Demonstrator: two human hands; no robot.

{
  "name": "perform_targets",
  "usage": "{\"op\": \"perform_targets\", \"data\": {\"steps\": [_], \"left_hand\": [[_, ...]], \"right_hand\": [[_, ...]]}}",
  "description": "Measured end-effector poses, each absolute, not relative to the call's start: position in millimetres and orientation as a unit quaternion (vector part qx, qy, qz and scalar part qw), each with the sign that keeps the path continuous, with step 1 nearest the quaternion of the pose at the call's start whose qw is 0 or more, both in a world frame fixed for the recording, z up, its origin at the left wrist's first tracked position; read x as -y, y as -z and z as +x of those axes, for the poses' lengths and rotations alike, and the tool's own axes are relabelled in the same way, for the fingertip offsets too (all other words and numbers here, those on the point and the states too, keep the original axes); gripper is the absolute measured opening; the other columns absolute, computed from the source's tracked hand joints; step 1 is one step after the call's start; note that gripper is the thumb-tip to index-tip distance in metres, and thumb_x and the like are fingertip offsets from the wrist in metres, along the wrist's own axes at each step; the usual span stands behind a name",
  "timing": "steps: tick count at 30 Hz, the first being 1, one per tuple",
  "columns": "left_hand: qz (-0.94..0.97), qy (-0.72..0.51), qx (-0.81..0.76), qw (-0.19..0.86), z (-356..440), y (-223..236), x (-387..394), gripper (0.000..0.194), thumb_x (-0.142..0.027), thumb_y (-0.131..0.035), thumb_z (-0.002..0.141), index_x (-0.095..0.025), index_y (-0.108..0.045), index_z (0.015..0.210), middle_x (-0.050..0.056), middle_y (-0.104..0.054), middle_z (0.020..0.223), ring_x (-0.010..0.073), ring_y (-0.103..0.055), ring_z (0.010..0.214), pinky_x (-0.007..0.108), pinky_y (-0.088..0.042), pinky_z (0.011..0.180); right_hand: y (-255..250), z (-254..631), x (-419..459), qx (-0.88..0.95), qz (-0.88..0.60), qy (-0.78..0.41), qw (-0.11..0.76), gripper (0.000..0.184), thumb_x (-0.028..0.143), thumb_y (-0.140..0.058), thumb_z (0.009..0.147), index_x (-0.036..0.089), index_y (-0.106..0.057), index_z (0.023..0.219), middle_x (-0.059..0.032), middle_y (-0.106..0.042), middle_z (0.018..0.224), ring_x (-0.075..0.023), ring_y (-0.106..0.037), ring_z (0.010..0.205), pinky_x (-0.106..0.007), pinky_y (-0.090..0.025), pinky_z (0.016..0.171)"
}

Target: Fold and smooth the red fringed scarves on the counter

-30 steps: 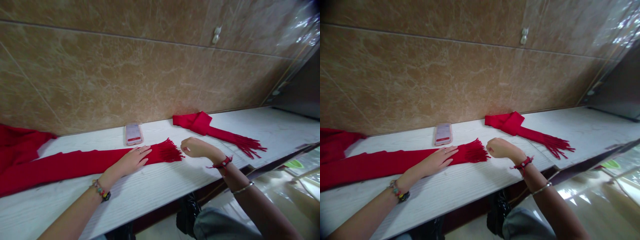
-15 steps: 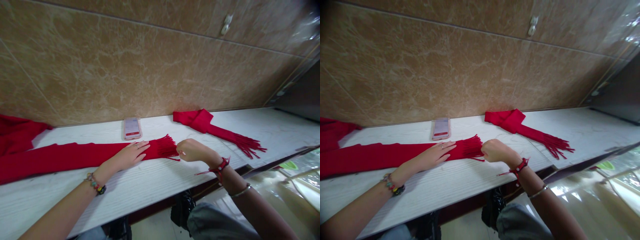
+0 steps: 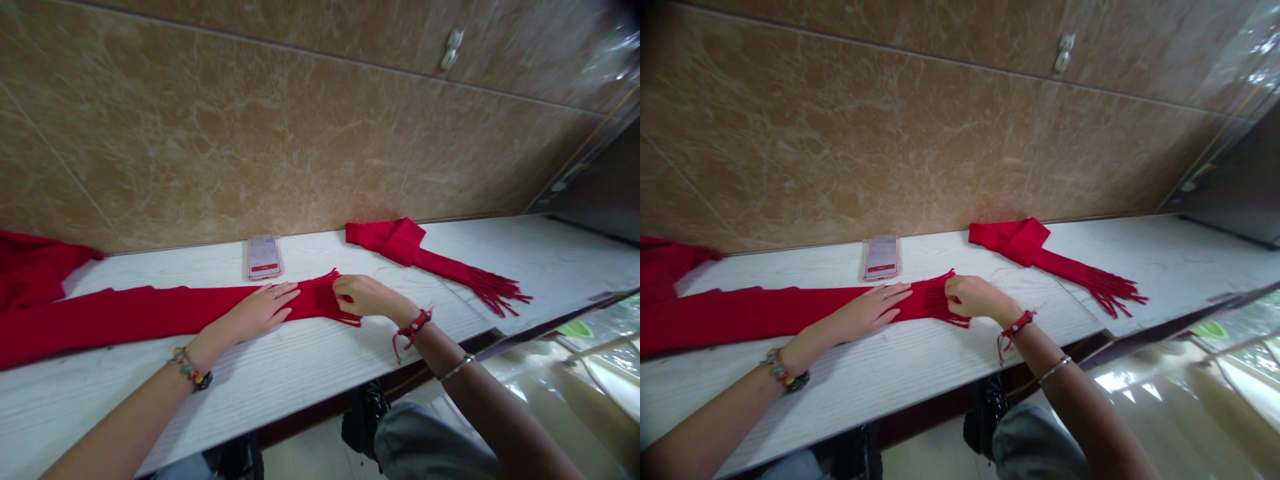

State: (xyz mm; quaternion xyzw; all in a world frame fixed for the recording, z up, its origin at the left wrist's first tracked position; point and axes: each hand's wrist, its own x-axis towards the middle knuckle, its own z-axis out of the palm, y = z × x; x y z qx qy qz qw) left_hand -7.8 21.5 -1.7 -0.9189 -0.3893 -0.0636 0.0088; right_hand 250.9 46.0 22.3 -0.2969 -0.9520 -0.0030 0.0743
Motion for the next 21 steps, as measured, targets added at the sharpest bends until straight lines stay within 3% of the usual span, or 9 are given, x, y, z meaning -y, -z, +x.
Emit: {"op": "perform_targets", "data": {"steps": [5,11,16,21], "left_hand": [[-0.918,0.064,0.391,0.007,-8,1,-21,0.042,-0.032,-0.028,0.091,-0.02,-0.038,0.13,0.005,-0.036,0.138,0.0157,-0.033,0.124,0.031,-0.025,0.104],[-0.914,0.069,0.399,0.004,-9,4,-24,0.042,-0.034,-0.03,0.09,-0.021,-0.039,0.129,0.004,-0.036,0.138,0.0177,-0.035,0.123,0.032,-0.026,0.102],[-0.917,0.075,0.391,0.015,-9,2,-21,0.042,-0.034,-0.029,0.09,-0.021,-0.038,0.13,0.004,-0.036,0.138,0.0162,-0.035,0.123,0.03,-0.026,0.102],[-0.917,0.062,0.393,0.002,-7,-4,-17,0.043,-0.034,-0.028,0.091,-0.019,-0.038,0.13,0.006,-0.037,0.137,0.0162,-0.035,0.123,0.03,-0.026,0.102]], "right_hand": [[-38,319,-60,0.899,-0.435,0.025,0.031,0.019,0.014,-0.045,0.074,0.014,-0.06,0.063,-0.0067,-0.064,0.069,-0.0148,-0.056,0.064,-0.025,-0.039,0.06],[-50,278,-53,0.92,-0.315,-0.031,0.231,0.017,0.017,-0.044,0.078,0.016,-0.061,0.08,-0.0054,-0.063,0.084,-0.0143,-0.056,0.078,-0.026,-0.042,0.073],[-28,217,-43,0.967,-0.231,-0.026,0.103,0.014,0.011,-0.046,0.073,0.015,-0.059,0.071,-0.0038,-0.061,0.076,-0.0127,-0.053,0.071,-0.023,-0.04,0.067],[-25,265,-53,0.943,-0.331,0.01,0.021,0.014,0.011,-0.046,0.069,0.015,-0.058,0.064,-0.004,-0.06,0.07,-0.012,-0.051,0.064,-0.023,-0.037,0.062]]}}
